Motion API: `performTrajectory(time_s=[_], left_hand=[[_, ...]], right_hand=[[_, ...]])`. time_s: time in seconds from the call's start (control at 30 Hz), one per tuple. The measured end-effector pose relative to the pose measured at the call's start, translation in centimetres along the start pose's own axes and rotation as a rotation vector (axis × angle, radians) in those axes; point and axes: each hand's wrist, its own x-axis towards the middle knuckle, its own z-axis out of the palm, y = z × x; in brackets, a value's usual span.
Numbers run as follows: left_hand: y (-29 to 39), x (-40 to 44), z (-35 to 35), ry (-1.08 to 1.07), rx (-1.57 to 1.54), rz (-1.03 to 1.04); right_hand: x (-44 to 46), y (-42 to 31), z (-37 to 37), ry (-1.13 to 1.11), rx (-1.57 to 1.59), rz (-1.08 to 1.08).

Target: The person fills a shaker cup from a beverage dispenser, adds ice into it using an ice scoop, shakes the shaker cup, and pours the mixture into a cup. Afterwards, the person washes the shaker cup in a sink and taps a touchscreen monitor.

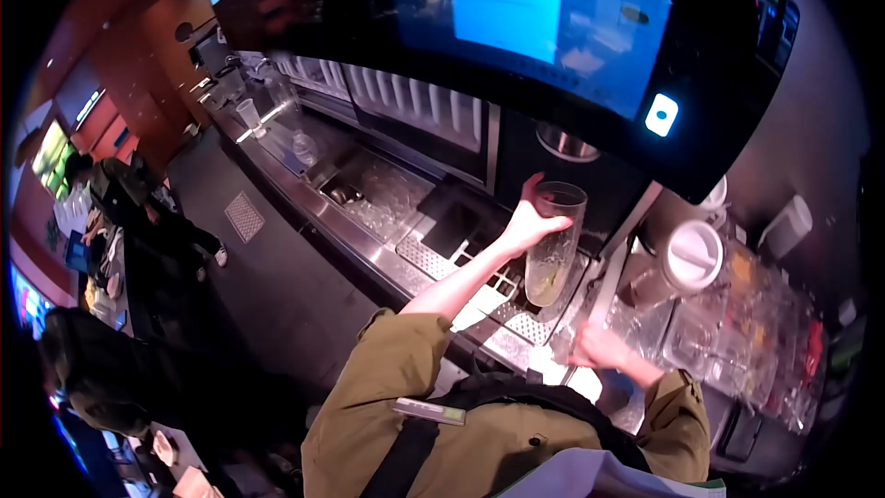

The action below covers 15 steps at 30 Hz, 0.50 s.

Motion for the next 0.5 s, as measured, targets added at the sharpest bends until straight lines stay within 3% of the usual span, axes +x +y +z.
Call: performTrajectory(time_s=[0.07, 0.13, 0.17, 0.23, 0.3, 0.33, 0.4, 0.47, 0.5], left_hand=[[3.0, 2.0, -0.2, -0.156, -0.295, -0.072], [2.3, 4.6, -0.2, -0.123, -0.113, 0.085], [1.6, 6.1, 0.0, -0.118, -0.023, 0.161], [0.3, 8.3, 0.2, -0.241, -0.301, 0.257], [0.8, 8.9, 0.0, -0.344, -0.261, 0.174], [2.1, 8.3, 0.4, -0.4, -0.333, 0.291], [4.4, 7.1, 0.8, -0.406, -0.456, 0.302], [5.9, 6.1, 0.3, -0.295, -0.148, 0.336], [3.1, 7.7, -0.2, -0.36, -0.206, 0.325]], right_hand=[[-0.8, -0.5, 1.0, -0.012, 0.029, -0.071], [-0.8, -1.9, -0.6, 0.005, 0.048, -0.041], [0.2, -2.2, -2.2, 0.124, -0.027, -0.031], [5.2, -3.0, -9.7, 0.282, -0.184, 0.041], [9.1, -4.6, -18.4, 0.755, -0.525, 0.023], [10.7, -5.5, -22.3, 0.941, -0.541, 0.017], [13.6, -6.7, -27.6, 1.071, -0.665, 0.114], [15.6, -5.6, -30.1, 1.088, -0.762, 0.216], [16.1, -4.9, -30.6, 1.062, -0.811, 0.28]])
